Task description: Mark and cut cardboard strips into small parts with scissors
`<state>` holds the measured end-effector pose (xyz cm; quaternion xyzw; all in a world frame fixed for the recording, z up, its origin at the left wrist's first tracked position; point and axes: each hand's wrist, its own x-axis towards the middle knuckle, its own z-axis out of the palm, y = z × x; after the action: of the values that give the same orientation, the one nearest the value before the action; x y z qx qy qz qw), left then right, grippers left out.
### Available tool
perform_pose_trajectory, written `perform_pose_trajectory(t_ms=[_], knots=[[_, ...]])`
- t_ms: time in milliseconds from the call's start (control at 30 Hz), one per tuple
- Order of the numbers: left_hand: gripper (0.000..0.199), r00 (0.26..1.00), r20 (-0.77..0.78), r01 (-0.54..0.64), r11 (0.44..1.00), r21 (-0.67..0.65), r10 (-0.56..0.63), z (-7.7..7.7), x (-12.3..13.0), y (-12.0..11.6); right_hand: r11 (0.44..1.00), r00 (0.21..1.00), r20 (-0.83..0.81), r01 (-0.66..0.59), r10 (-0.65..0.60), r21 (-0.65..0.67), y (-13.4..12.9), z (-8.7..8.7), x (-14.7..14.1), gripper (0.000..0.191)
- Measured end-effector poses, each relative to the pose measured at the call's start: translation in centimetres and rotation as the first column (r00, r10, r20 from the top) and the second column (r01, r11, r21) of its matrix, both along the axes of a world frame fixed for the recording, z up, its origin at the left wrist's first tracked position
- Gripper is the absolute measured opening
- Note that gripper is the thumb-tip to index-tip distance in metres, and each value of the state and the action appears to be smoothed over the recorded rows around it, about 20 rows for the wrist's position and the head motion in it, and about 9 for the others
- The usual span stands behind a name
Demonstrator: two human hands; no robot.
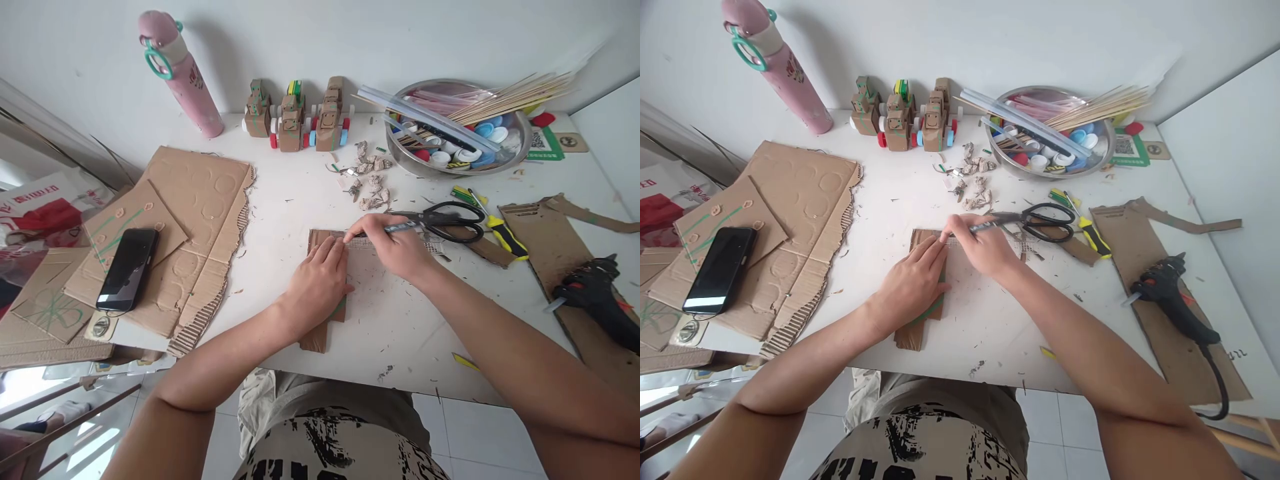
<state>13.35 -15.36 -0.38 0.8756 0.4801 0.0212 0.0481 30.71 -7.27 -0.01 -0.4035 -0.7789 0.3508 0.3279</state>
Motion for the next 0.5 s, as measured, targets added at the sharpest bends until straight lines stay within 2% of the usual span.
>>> perform_pose_trajectory(t_ms=[100,167,333,500], knots=[[0.062,1.000,0.009,-0.003,1.000,0.008,0.003,-0.3,0.0,0.0,0.995,0.998,0.000,0.055,-0.055,-0.081,1.4,-0.6,-2.1,0.053],[0.063,1.000,0.009,0.000,1.000,0.014,0.000,-0.5,0.0,0.0,0.991,0.994,0.002,0.106,-0.106,-0.086,2.2,-1.3,-3.0,0.043],[0.068,1.000,0.021,-0.005,1.000,0.029,0.004,-1.1,-0.1,-0.1,0.981,0.982,-0.026,0.187,-0.189,-0.044,3.0,-2.8,-3.9,0.043],[0.067,1.000,0.007,-0.003,1.000,0.020,0.002,-0.6,0.0,-0.1,0.983,0.984,0.006,0.178,-0.177,-0.041,2.8,-2.8,-3.9,0.040]])
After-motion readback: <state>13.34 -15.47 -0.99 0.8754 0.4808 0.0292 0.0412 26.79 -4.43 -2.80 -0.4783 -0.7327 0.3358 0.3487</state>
